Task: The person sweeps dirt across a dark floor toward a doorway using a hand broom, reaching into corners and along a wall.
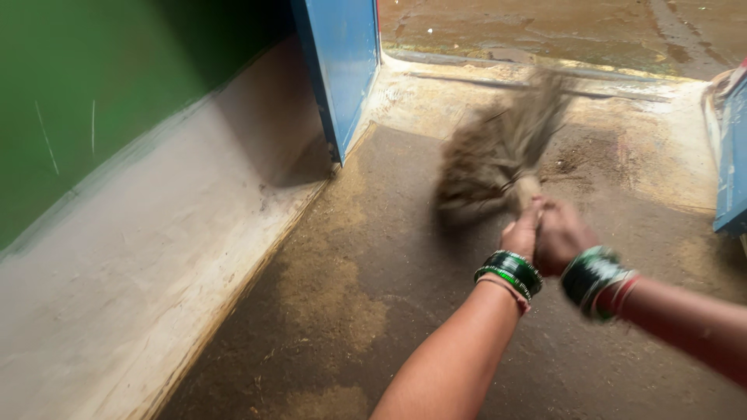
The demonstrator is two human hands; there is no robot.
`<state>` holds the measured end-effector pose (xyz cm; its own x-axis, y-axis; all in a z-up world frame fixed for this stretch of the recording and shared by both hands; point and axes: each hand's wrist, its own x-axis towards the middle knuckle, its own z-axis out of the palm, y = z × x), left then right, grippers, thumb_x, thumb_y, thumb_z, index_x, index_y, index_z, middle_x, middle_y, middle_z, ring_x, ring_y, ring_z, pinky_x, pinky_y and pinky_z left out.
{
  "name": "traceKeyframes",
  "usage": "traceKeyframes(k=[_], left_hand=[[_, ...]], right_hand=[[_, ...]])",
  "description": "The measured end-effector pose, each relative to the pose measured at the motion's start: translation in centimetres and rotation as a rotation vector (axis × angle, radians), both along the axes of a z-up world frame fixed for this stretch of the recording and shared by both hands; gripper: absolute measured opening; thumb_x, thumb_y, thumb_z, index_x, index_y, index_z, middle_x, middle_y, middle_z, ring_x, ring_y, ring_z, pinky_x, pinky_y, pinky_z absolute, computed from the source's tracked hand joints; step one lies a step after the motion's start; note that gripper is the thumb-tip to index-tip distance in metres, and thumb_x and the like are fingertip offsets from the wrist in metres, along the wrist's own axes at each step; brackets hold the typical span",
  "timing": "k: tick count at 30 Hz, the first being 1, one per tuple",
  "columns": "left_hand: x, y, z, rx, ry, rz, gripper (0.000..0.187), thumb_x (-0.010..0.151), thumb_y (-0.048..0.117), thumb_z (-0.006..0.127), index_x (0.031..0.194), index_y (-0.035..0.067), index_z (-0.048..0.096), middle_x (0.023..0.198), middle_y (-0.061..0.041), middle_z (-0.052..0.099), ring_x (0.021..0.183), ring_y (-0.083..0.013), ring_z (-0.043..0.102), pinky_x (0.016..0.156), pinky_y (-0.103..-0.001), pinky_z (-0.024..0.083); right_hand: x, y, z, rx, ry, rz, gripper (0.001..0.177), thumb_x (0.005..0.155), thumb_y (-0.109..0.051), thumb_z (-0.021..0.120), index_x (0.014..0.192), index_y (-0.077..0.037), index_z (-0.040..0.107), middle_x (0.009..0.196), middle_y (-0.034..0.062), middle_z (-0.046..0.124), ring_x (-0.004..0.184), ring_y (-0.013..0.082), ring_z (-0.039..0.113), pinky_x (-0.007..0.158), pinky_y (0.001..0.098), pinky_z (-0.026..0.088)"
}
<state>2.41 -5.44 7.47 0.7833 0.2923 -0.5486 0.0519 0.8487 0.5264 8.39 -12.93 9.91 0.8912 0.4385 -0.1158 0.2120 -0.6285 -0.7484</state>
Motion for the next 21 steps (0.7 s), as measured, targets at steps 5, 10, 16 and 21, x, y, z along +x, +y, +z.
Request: traceKeyframes(k=[5,10,16,21], left_hand=[[4.1,0.9,-4.9,0.17,-0.239,0.093,0.038,0.089,0.011,0.08,0.119,-0.01,0.067,0.097,-0.008,0.077,0.088,-0.0186,0.074,0.084,-0.036,0.06],[1.2,2.5,-5.9,0.001,-0.114,-0.185,0.01,0.09,0.006,0.068,0.096,-0.001,0.063,0.08,-0.01,0.07,0.071,-0.0218,0.07,0.067,-0.039,0.062],[-4.2,2.3,-0.7,0.335,-0.015,-0.409,0.035,0.089,0.025,0.075,0.101,-0.004,0.06,0.079,-0.012,0.065,0.062,-0.0211,0.067,0.056,-0.038,0.062],[-5.3,0.9,3.7,0.641,0.152,-0.543,0.075,0.086,0.039,0.079,0.135,0.003,0.036,0.092,-0.019,0.067,0.067,-0.0231,0.068,0.058,-0.037,0.06]], right_hand=[[2.5,-1.5,-3.7,0.06,-0.144,0.046,0.04,0.103,-0.024,0.043,0.123,0.0,0.068,0.101,0.0222,0.074,0.079,0.0287,0.071,0.074,0.0409,0.056],[9.7,-2.0,2.4,-0.465,-0.271,0.021,0.026,0.102,-0.013,0.06,0.126,-0.01,0.07,0.108,0.0183,0.076,0.072,0.028,0.072,0.06,0.037,0.064],[10.4,-2.8,5.6,0.147,0.05,-0.315,0.032,0.11,-0.018,0.046,0.127,-0.001,0.067,0.115,0.0201,0.071,0.092,0.026,0.073,0.073,0.0339,0.062],[9.4,-1.1,5.6,0.224,0.082,-0.319,0.038,0.105,-0.018,0.051,0.138,0.002,0.049,0.117,0.0191,0.067,0.091,0.0307,0.074,0.074,0.0364,0.065]])
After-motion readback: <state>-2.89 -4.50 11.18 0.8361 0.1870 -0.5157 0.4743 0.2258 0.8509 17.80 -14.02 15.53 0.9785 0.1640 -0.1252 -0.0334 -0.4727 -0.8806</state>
